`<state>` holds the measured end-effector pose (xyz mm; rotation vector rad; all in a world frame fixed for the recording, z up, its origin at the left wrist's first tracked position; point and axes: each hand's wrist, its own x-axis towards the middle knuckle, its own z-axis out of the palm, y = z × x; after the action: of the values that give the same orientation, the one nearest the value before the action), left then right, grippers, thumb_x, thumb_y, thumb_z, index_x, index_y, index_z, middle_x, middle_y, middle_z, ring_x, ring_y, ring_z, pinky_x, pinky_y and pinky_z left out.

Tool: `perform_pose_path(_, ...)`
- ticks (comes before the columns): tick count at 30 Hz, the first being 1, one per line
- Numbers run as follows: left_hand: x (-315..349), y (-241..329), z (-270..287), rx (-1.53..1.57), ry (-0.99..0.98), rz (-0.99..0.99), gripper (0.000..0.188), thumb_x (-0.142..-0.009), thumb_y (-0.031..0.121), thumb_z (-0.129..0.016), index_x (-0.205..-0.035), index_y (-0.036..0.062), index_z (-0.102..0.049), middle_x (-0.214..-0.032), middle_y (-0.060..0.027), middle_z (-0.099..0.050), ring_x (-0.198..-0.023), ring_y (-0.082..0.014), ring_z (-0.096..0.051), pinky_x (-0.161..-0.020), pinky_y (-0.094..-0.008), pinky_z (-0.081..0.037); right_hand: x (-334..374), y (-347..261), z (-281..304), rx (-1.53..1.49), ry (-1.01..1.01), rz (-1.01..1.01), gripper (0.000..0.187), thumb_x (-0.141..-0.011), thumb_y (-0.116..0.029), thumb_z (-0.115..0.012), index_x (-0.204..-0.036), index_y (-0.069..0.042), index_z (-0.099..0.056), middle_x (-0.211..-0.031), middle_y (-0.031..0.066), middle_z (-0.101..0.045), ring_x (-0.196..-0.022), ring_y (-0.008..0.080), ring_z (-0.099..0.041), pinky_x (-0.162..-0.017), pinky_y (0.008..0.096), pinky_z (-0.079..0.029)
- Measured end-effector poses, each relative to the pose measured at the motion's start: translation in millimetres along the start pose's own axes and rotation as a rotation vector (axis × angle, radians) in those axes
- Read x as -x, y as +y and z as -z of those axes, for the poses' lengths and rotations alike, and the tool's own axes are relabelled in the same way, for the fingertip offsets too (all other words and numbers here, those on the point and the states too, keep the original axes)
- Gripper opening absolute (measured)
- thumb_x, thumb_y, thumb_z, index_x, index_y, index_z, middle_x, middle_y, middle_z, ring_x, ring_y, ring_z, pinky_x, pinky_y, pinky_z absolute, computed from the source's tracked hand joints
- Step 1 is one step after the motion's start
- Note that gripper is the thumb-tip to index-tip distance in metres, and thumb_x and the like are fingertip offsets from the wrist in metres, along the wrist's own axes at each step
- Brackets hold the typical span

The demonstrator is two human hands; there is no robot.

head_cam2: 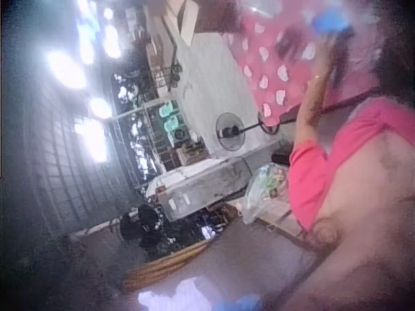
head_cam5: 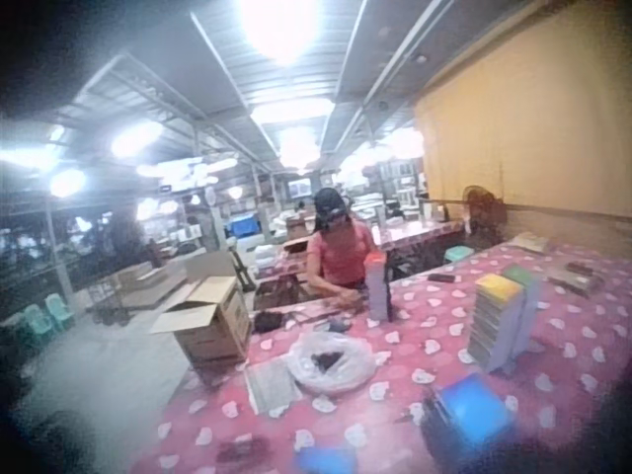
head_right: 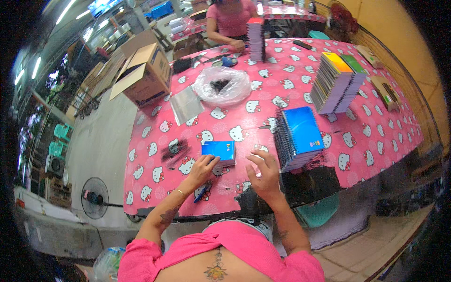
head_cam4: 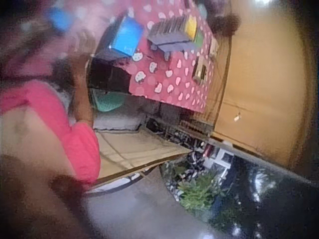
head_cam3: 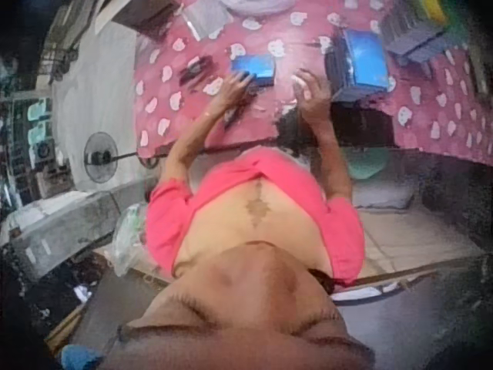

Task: The person applies adhesive labels to the spines of small blue notebooks by hand, pressing each label firmly before stacking the notebook onto a pile.

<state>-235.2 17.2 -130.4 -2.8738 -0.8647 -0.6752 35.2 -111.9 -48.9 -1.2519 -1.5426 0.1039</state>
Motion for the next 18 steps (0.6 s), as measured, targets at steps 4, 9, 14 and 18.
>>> perform_pose_path(4, -17.2, 51.5, 28.3, 0.068, 0.084, 0.060, 0.045, -0.080, 0.012, -0.064, -0.124, 0.0026, -0.062, -0.107, -0.0139, -0.064, -0.097, -0.0320, -0.063, -0.084, -0.0415, -0.052, 16.9, 5.1, -43.0, -0.161, -0.054, -0.193, 0.042, -0.080, -0.015, -0.078, -0.119, -0.006, -0.066, -0.127, 0.0137, -0.062, -0.120, 0.0365, -0.057, -0.104, 0.0471, -0.042)
perform_pose_path(9, -2.3, 78.9, 14.3, 0.342, 0.053, 0.063, 0.031, -0.082, 0.009, -0.068, -0.113, 0.0033, -0.066, -0.097, -0.0148, -0.067, -0.091, -0.0336, -0.064, -0.083, -0.0460, -0.052, 86.7, 71.8, -73.2, -0.343, -0.399, -0.391, 0.041, -0.079, -0.009, -0.080, -0.117, -0.007, -0.065, -0.104, 0.0119, -0.070, -0.095, 0.0235, -0.068, -0.084, 0.0362, -0.053)
perform_pose_path(14, 39.9, -63.8, 20.7, -0.051, 0.201, 0.614, 0.032, -0.079, 0.013, -0.069, -0.108, 0.0013, -0.066, -0.108, -0.0146, -0.064, -0.104, -0.0350, -0.059, -0.093, -0.0445, -0.048, 81.1, 55.2, -77.1, -0.384, -0.252, -0.481, 0.032, -0.081, -0.003, -0.078, -0.110, -0.006, -0.064, -0.088, 0.0068, -0.070, -0.079, 0.0148, -0.067, -0.071, 0.0301, -0.054)
perform_pose_path(18, 60.5, -95.3, 15.3, -0.324, 0.152, 0.292, 0.029, -0.079, 0.010, -0.069, -0.106, 0.0004, -0.065, -0.107, -0.0122, -0.064, -0.104, -0.0353, -0.058, -0.093, -0.0444, -0.048, 81.9, 63.1, -86.9, -0.576, -0.356, -0.630, 0.031, -0.081, -0.002, -0.078, -0.110, -0.005, -0.066, -0.090, 0.0048, -0.070, -0.082, 0.0138, -0.067, -0.070, 0.0293, -0.054)
